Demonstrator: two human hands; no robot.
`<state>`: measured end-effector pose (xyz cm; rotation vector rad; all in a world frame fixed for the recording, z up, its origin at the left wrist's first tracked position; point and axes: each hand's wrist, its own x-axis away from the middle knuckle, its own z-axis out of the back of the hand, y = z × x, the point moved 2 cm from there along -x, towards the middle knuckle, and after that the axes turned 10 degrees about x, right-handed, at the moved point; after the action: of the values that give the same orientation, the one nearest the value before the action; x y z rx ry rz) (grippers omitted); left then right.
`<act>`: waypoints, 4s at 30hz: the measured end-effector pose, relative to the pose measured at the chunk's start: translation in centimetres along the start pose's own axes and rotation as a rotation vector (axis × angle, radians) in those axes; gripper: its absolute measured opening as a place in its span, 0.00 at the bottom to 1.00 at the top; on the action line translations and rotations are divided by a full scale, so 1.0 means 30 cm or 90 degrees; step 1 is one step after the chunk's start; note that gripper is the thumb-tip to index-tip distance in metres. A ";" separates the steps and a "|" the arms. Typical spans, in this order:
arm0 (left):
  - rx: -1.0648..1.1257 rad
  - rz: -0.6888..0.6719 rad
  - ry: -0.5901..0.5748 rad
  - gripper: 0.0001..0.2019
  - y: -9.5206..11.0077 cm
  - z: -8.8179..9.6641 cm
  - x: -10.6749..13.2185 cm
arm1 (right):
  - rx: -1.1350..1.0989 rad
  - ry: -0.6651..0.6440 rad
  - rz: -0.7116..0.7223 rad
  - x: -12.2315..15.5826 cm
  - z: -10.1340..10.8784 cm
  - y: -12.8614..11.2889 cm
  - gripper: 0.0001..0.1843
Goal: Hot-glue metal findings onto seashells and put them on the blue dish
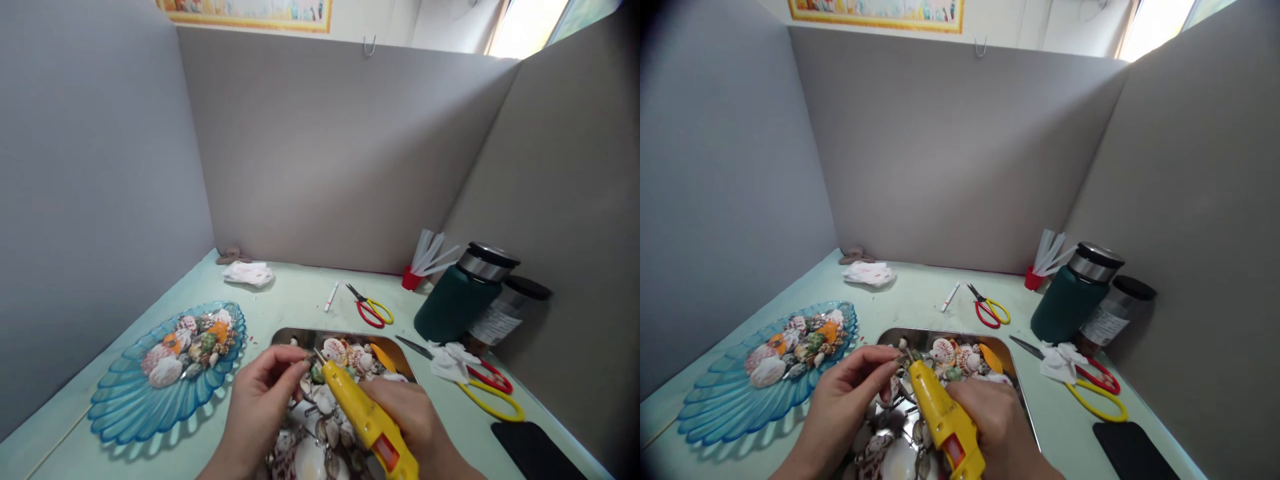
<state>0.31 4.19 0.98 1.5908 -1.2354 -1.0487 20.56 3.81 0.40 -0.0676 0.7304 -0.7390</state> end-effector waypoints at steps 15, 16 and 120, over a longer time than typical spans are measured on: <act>0.252 0.223 -0.054 0.08 -0.042 -0.003 -0.014 | 0.007 -0.018 0.018 -0.003 0.001 -0.013 0.14; 0.261 0.232 -0.061 0.08 -0.044 -0.003 -0.014 | 0.005 -0.018 0.017 -0.004 0.001 -0.013 0.14; 0.128 0.118 -0.042 0.07 -0.014 0.002 -0.009 | -0.049 -0.018 -0.043 -0.004 -0.001 -0.034 0.10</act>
<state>0.33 4.52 0.59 1.5649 -1.5417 -0.8880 19.88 3.11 0.76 -0.1724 0.7326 -0.7726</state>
